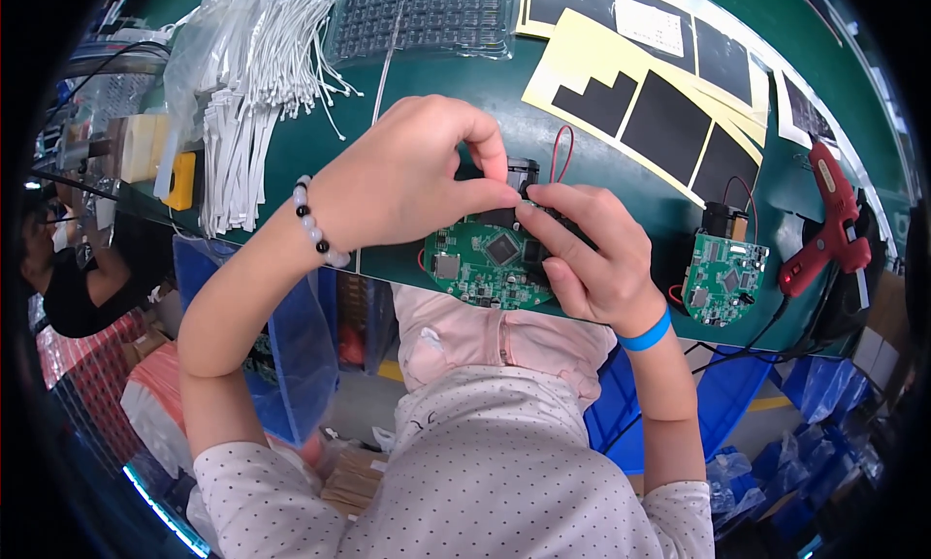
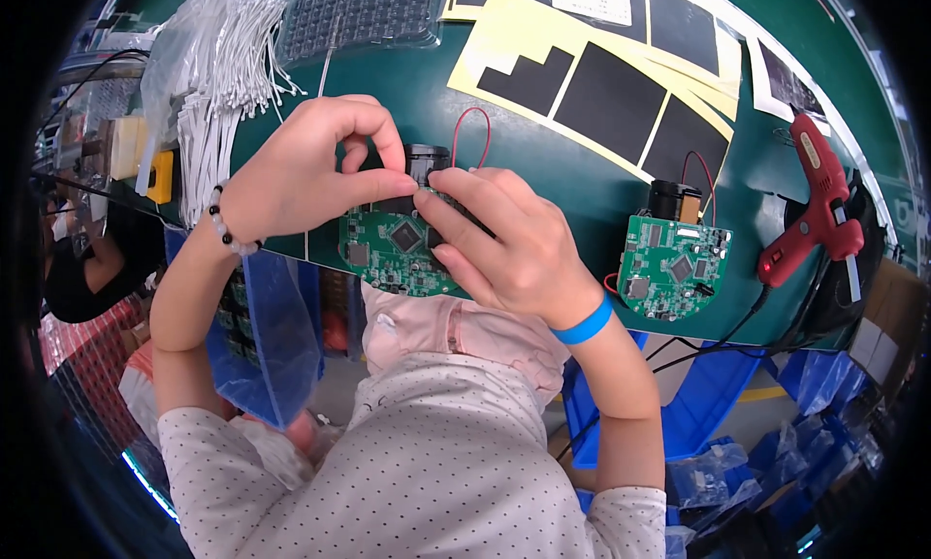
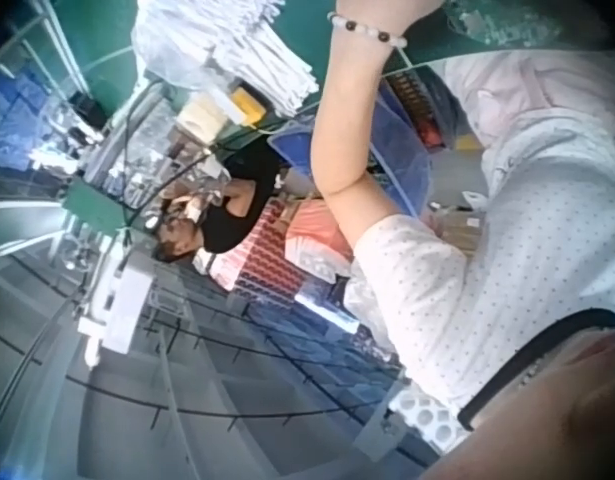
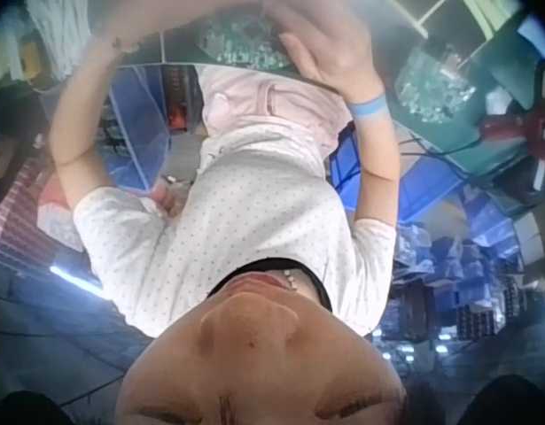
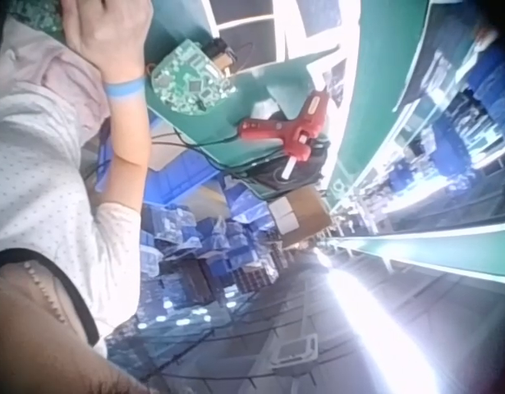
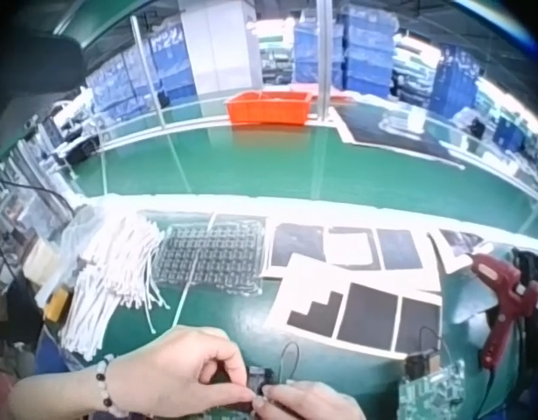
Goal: The person applies hot glue to electronic components on a circuit board using a hot glue gun, then assembles the parts onto the circuit board by hand.
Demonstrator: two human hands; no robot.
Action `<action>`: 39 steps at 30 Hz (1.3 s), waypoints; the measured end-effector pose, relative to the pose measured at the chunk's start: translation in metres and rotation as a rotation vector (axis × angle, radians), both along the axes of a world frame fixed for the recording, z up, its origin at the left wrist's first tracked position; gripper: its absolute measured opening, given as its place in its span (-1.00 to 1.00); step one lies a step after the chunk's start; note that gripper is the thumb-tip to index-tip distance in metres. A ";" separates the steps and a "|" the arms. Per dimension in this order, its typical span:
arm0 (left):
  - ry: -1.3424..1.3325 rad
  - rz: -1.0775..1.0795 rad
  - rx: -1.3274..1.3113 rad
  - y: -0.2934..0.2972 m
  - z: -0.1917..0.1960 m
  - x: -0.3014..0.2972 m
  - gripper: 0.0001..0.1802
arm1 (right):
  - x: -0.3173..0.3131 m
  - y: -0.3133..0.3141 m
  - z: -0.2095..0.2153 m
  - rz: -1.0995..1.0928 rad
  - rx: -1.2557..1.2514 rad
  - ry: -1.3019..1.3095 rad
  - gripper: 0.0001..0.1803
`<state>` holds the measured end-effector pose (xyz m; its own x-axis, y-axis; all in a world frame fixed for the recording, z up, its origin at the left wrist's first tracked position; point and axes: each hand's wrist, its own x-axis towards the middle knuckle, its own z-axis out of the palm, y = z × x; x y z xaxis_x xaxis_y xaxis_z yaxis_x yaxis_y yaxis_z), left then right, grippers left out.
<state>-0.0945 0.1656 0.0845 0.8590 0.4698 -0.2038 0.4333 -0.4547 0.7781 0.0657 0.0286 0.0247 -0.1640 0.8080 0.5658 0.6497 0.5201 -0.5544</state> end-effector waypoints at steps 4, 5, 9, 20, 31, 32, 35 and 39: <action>0.141 0.039 -0.142 0.002 0.005 0.003 -0.79 | 0.000 -0.001 -0.003 -0.004 0.030 -0.019 -0.62; 0.149 0.048 -0.178 0.002 0.006 0.003 -0.78 | 0.000 -0.001 -0.002 -0.003 0.031 -0.021 -0.62; 0.223 0.066 -0.247 0.004 0.003 0.005 -0.77 | 0.000 -0.001 -0.001 -0.002 0.025 -0.030 -0.61; 0.119 0.064 -0.455 0.013 -0.019 -0.005 -0.73 | -0.001 0.000 0.000 -0.010 0.041 -0.025 -0.63; 0.106 0.157 -0.425 0.022 -0.008 -0.005 -0.68 | -0.001 -0.001 -0.003 -0.016 0.054 -0.019 -0.61; 0.113 0.113 -0.416 0.019 -0.012 -0.006 -0.70 | -0.002 -0.001 -0.003 -0.016 0.057 -0.019 -0.61; 0.172 0.058 -0.395 0.012 -0.008 -0.002 -0.71 | -0.002 -0.002 -0.002 -0.028 0.060 -0.017 -0.63; 0.154 0.068 -0.319 0.008 -0.009 -0.004 -0.67 | -0.003 -0.002 -0.003 -0.029 0.063 -0.010 -0.64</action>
<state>-0.0984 0.1733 0.0759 0.7760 0.4165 -0.4736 0.5772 -0.1662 0.7995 0.0625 0.0266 0.0222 -0.1465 0.7751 0.6146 0.6704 0.5346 -0.5145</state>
